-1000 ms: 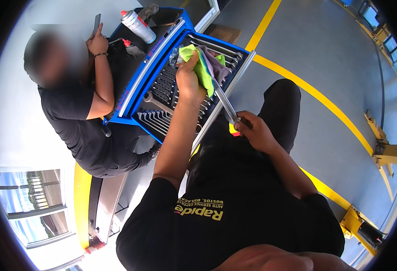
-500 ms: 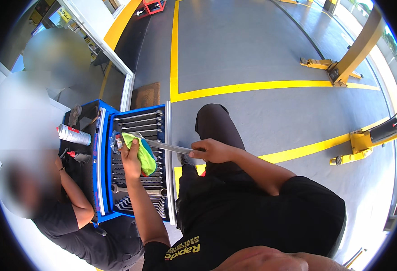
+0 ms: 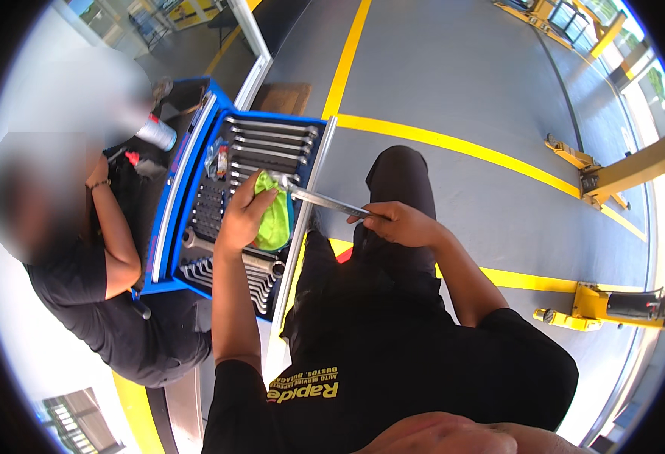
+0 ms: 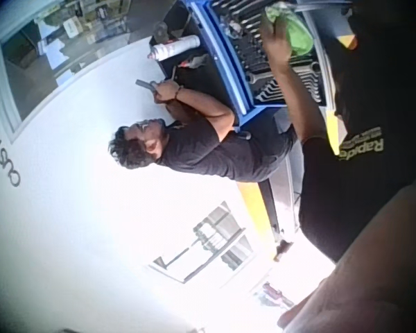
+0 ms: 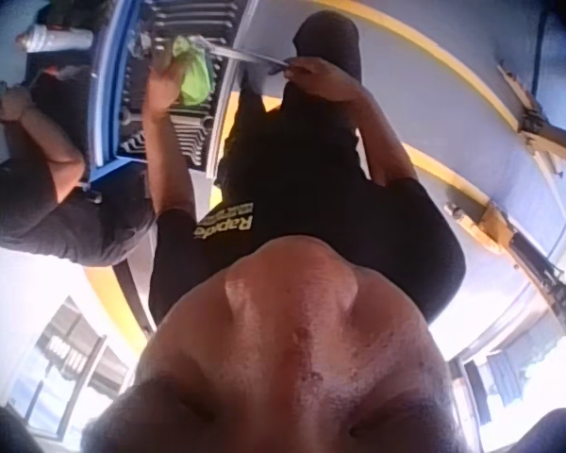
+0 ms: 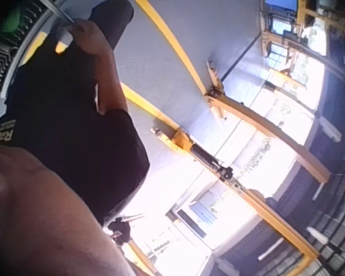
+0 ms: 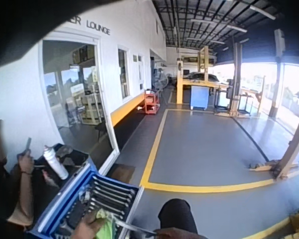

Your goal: The person sits on the floor in front of an open tool chest and wipes multiple wrenches with a green cloth. They pick up each wrench, wipe it, and place it back into the drawer.

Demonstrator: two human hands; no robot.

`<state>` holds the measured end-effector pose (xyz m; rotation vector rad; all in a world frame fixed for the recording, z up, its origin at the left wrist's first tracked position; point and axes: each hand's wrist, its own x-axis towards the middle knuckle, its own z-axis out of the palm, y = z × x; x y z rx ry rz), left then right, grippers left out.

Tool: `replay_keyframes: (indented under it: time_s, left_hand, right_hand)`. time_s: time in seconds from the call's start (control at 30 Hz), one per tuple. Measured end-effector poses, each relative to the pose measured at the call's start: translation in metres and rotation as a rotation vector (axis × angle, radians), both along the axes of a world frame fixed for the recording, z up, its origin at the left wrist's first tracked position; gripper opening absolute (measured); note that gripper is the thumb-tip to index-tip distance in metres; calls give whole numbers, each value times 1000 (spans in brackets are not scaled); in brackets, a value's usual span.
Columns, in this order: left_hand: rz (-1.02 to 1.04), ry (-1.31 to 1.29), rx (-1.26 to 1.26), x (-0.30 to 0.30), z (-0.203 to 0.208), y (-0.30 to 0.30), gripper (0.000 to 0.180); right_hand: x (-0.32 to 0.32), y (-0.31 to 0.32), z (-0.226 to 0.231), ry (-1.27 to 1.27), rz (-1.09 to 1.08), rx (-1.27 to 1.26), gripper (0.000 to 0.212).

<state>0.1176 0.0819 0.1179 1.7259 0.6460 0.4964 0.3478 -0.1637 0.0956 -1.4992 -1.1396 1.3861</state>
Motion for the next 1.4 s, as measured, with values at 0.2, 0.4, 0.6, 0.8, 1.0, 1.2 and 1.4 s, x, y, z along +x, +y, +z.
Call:
replay_keyframes:
  time_s: [0.2, 0.4, 0.6, 0.8, 1.0, 1.2, 1.4]
  left_hand:
    - [-41, -49, 212, -46, -11, 19, 25]
    - [379, -988, -527, -34, -29, 60, 43]
    - [-96, -895, -848, 18, -17, 33, 50]
    - [-509, -904, -1132, 20, -40, 34, 57]
    - [-530, -987, -1094, 10, -49, 21, 30]
    - [-67, -598, -589, -4, -61, 31, 28]
    - [285, -493, -266, -48, -122, 45, 21]
  right_hand:
    - [-52, 34, -32, 61, 12, -31, 29]
    - [-83, 52, -30, 262, -98, -19, 31]
    - [-98, 69, -8, 482, -65, -72, 38]
    - [-60, 47, -40, 1050, 45, -192, 42]
    - [-54, 37, -64, 1349, 309, -223, 44]
    - [-71, 48, -53, 1302, 238, -188, 45]
    - [-95, 81, -47, 868, 136, -343, 40]
